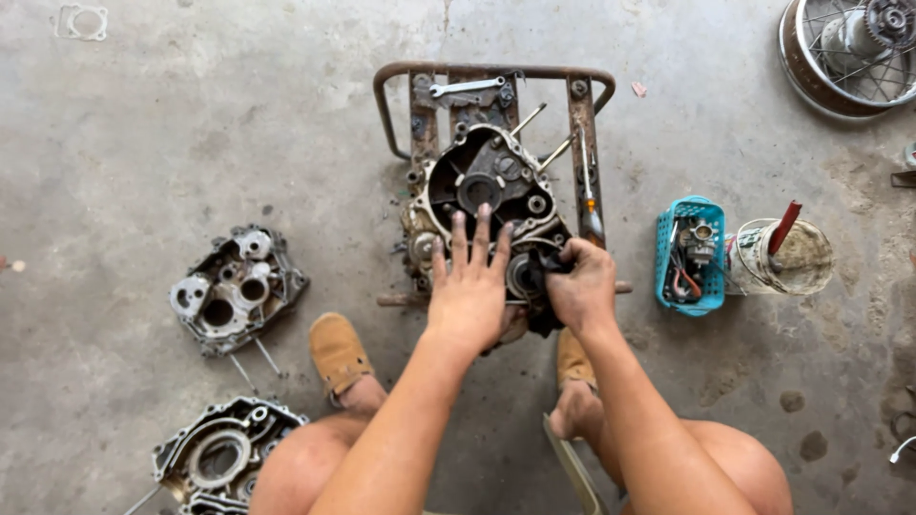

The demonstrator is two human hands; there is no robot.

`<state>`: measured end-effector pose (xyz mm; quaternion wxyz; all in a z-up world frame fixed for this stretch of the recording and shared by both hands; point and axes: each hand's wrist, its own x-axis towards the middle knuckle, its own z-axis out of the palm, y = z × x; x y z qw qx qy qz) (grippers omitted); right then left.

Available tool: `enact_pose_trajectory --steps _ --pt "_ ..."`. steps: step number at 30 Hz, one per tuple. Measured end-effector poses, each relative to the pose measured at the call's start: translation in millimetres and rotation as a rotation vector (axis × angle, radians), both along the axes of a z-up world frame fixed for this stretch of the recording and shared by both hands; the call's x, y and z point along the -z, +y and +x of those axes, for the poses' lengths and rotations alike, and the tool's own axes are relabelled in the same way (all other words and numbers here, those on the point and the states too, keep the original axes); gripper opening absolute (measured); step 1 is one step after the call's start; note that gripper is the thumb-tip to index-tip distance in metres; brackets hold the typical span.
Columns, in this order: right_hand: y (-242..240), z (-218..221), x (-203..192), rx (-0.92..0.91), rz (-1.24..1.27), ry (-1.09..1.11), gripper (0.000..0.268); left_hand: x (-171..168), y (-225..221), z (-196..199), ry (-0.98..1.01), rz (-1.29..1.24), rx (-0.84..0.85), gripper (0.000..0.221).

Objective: Repairing a motorcycle engine by manipulating internal components with a screwdriver and cleaning parts.

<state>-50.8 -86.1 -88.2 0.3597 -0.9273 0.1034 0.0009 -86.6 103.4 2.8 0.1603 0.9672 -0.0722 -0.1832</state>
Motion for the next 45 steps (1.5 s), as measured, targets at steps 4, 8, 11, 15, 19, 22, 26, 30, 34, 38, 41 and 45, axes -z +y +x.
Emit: enact_pose_trajectory --steps 4,8,11,15,19,22,26,30,34,38,41,45 --pt "-8 11 23 0.042 0.063 0.122 0.010 15 -5 1 -0.011 -0.002 -0.007 0.110" --pt "9 11 4 0.041 0.061 0.198 0.015 26 -10 2 0.019 0.036 -0.022 0.109" --pt "15 16 -10 0.001 0.041 0.264 0.012 24 -11 6 0.048 0.046 -0.015 0.112" --pt "24 20 -35 -0.140 -0.074 0.350 0.009 31 -12 8 0.079 0.045 -0.017 0.114" --pt "24 16 -52 -0.242 -0.139 0.386 0.008 28 -10 8 0.101 0.048 -0.006 0.115" --pt "31 13 -56 -0.264 -0.148 0.307 0.011 28 -9 9 0.069 0.057 -0.002 0.116" --pt "28 8 -36 -0.084 -0.067 0.187 0.017 25 -8 6 0.044 0.028 -0.005 0.113" --pt "16 8 -30 -0.014 -0.067 0.108 0.018 9 3 4 0.002 -0.064 -0.001 0.108" --pt "-5 24 -37 0.043 -0.068 0.063 0.015 -17 24 10 -0.045 -0.182 -0.033 0.100" --pt "27 12 -62 -0.019 0.319 0.115 0.011 -15 16 15 -0.111 -0.704 -0.213 0.057" --pt "64 -3 -85 -0.029 0.453 0.029 0.010 -18 -3 14 -0.034 -1.214 -0.351 0.054" --pt "56 -5 -47 -0.036 0.211 -0.316 0.018 -25 -22 3 0.006 -1.527 -0.355 0.061"
